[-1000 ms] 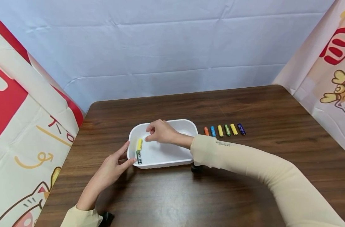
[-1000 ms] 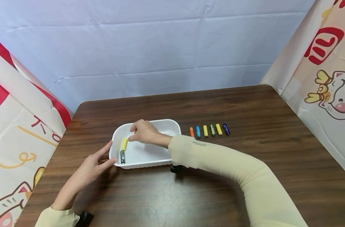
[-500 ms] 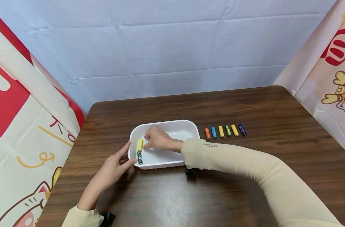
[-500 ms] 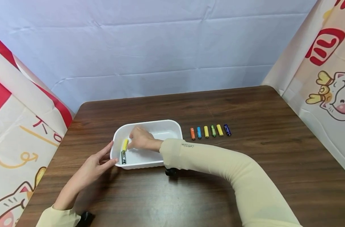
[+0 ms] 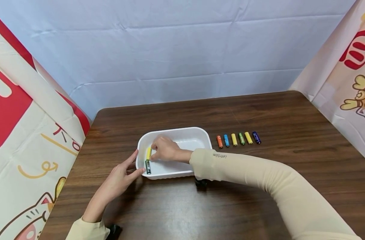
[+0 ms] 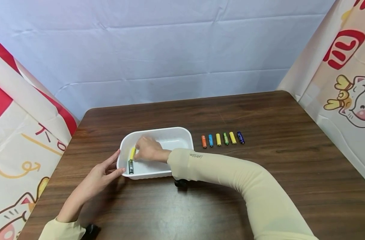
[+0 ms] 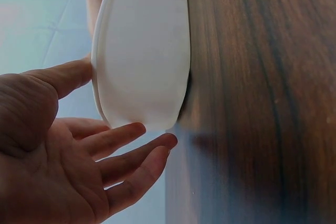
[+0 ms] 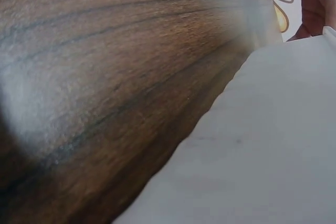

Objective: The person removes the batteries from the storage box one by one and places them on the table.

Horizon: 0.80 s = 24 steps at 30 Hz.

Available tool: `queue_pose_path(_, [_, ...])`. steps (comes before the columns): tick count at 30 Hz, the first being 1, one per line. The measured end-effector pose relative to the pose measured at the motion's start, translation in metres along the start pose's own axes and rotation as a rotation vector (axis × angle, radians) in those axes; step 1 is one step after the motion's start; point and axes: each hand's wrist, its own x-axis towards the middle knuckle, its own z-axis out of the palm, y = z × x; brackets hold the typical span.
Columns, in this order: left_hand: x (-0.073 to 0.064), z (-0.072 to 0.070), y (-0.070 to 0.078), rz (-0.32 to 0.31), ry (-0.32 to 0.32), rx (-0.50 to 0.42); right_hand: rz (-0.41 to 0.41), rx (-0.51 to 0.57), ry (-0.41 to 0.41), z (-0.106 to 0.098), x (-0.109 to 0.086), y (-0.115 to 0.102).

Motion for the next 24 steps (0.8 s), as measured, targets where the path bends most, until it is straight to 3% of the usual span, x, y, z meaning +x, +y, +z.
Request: queue_pose_path(24, [0.0005,-0.0007,-0.0001,-0.002,-0.008,0.010,0.060,-0.083,0.042,0.0093,0.0050,-0.0039])
